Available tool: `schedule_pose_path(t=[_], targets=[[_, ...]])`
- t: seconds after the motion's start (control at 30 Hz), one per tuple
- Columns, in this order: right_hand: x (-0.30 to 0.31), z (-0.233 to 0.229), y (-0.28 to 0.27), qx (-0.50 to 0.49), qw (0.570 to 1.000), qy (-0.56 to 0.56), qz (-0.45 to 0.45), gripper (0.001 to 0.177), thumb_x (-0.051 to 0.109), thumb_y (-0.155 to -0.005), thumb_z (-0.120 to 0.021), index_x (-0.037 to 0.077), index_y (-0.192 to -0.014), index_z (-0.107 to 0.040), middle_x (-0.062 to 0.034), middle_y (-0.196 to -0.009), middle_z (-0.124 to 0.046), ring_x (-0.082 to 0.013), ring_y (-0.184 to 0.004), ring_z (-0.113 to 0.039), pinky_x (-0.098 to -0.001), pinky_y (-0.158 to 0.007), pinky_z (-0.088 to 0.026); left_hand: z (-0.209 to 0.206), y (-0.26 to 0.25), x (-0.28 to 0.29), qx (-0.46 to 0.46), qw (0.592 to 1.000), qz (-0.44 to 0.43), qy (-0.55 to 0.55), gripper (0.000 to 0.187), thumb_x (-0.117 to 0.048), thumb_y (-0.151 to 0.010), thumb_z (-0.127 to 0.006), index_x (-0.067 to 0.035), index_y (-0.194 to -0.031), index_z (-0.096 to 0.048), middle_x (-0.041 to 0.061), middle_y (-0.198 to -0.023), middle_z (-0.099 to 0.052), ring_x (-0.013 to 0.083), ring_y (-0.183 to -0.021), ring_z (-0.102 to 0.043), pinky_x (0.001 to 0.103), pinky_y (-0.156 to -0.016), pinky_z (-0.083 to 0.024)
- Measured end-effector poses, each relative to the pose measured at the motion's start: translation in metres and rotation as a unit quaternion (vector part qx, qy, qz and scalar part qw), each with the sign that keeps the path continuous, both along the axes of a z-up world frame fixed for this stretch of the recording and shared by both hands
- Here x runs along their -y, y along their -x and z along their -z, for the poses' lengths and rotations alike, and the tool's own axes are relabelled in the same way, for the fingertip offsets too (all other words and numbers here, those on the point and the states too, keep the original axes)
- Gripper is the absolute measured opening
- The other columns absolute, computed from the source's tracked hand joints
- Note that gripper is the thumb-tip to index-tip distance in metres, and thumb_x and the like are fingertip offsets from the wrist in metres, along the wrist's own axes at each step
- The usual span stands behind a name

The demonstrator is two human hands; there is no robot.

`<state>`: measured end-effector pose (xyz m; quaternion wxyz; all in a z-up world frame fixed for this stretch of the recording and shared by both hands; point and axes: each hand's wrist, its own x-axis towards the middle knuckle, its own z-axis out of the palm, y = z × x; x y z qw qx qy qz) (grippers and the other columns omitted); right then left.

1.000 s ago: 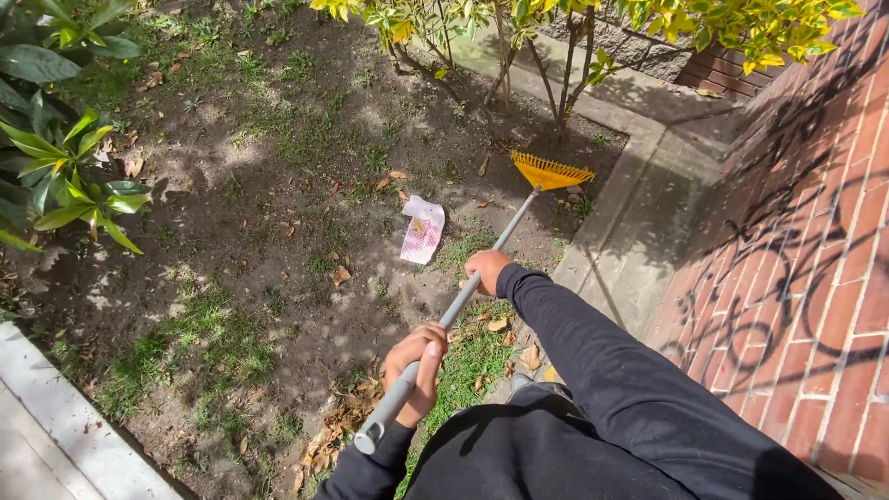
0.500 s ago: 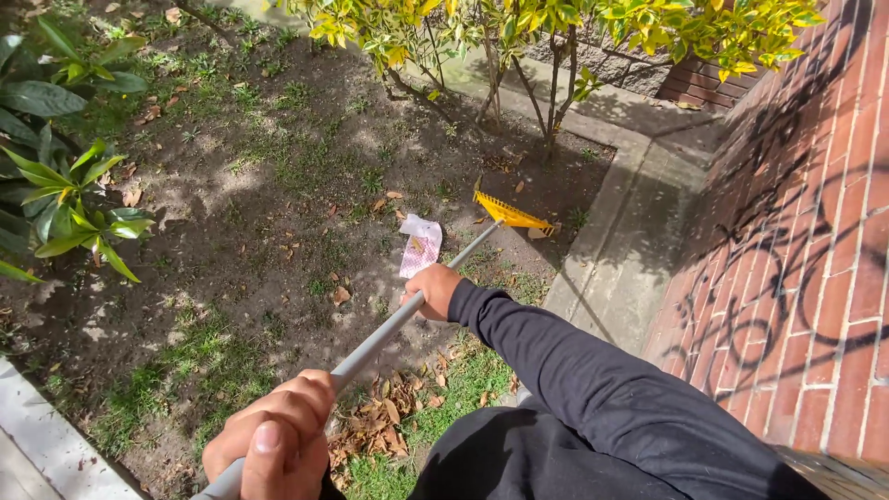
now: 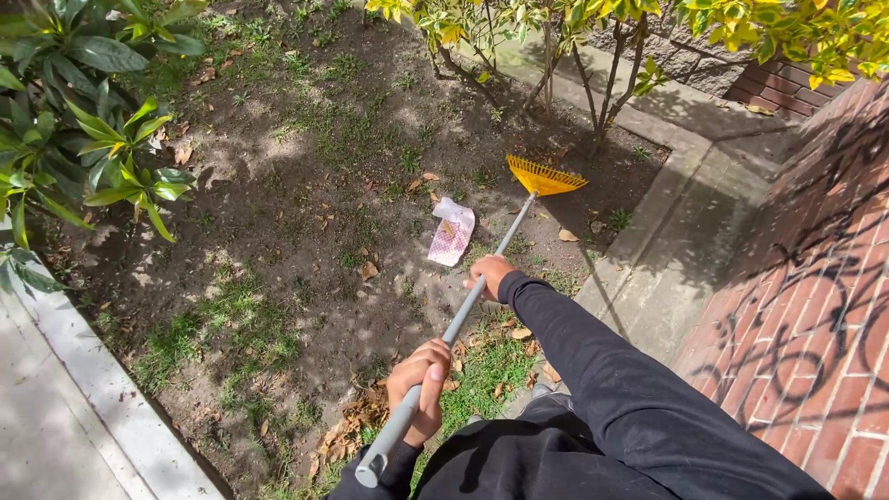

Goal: The person uses a rake to gather leaves and small pieces of trash from a patch of ground. They move the tool across a grassy and dirt surface near a concrete walkway and a brick wall.

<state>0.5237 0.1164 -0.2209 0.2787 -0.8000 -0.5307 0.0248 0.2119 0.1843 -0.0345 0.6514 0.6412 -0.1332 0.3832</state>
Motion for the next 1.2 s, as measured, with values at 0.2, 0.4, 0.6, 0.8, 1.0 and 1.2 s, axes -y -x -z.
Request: schedule_pose_path(t=[0.2,0.4,0.6,0.8,1.0,1.2], targets=[[-0.050,-0.058,0.042,-0.049,0.998,-0.011,-0.032,0.031,0.025,-0.086,-0.074,0.016,-0.060,-0.060,-0.0090,-0.058,-0.059,-0.0303,-0.055,-0.061,-0.0443,-0.058,-0.051,-0.067,0.036,-0.043,0.064,0.993,-0.034,0.095,0.043,-0.019,-0.101,-0.058,0.001,-0.066,-0.044,0.009,-0.062,-0.050,0.0222,-0.061,-0.046,0.042,-0.070,-0.043],[-0.066,-0.053,0.007,0.043,0.989,-0.087,-0.107,0.030,0.022,-0.084,-0.074,0.013,-0.060,-0.058,-0.0093,-0.062,-0.060,-0.0346,-0.060,-0.062,-0.0456,-0.059,-0.050,-0.060,0.024,-0.040,0.123,0.986,-0.055,0.098,0.043,-0.020,-0.099,-0.060,0.002,-0.066,-0.044,0.010,-0.063,-0.050,0.0243,-0.061,-0.046,0.044,-0.073,-0.043],[-0.063,-0.035,-0.084,0.017,0.988,-0.025,-0.150,0.022,0.022,-0.075,-0.074,0.011,-0.063,-0.060,-0.0096,-0.066,-0.063,-0.0342,-0.065,-0.063,-0.0458,-0.062,-0.051,-0.008,-0.057,-0.035,0.130,0.990,-0.060,0.005,0.035,-0.016,-0.093,-0.060,-0.001,-0.065,-0.046,0.010,-0.064,-0.053,0.0256,-0.061,-0.051,0.046,-0.073,-0.048],[-0.039,0.025,-0.171,0.039,0.995,0.076,-0.053,0.030,0.030,-0.083,-0.076,0.010,-0.067,-0.062,-0.0113,-0.072,-0.061,-0.0375,-0.077,-0.058,-0.0513,-0.082,-0.046,0.043,-0.134,-0.020,0.045,0.997,-0.048,0.032,0.030,-0.013,-0.093,-0.058,0.001,-0.069,-0.049,0.011,-0.069,-0.052,0.0257,-0.071,-0.053,0.047,-0.092,-0.048],[-0.047,0.020,-0.176,0.005,0.998,0.020,-0.067,0.035,0.033,-0.088,-0.075,0.008,-0.069,-0.059,-0.0118,-0.074,-0.059,-0.0376,-0.079,-0.057,-0.0491,-0.085,-0.044,0.000,-0.147,-0.030,-0.034,0.996,-0.079,0.032,0.026,-0.007,-0.093,-0.058,0.002,-0.070,-0.049,0.010,-0.070,-0.054,0.0247,-0.072,-0.055,0.045,-0.091,-0.051],[-0.085,-0.059,-0.103,-0.025,0.991,0.005,-0.129,0.040,0.030,-0.094,-0.071,0.009,-0.064,-0.057,-0.0146,-0.065,-0.061,-0.0382,-0.066,-0.061,-0.0484,-0.063,-0.049,-0.089,-0.095,-0.052,0.018,0.991,-0.078,0.108,0.034,-0.013,-0.095,-0.059,0.003,-0.067,-0.048,0.012,-0.065,-0.051,0.0248,-0.065,-0.048,0.047,-0.078,-0.044]])
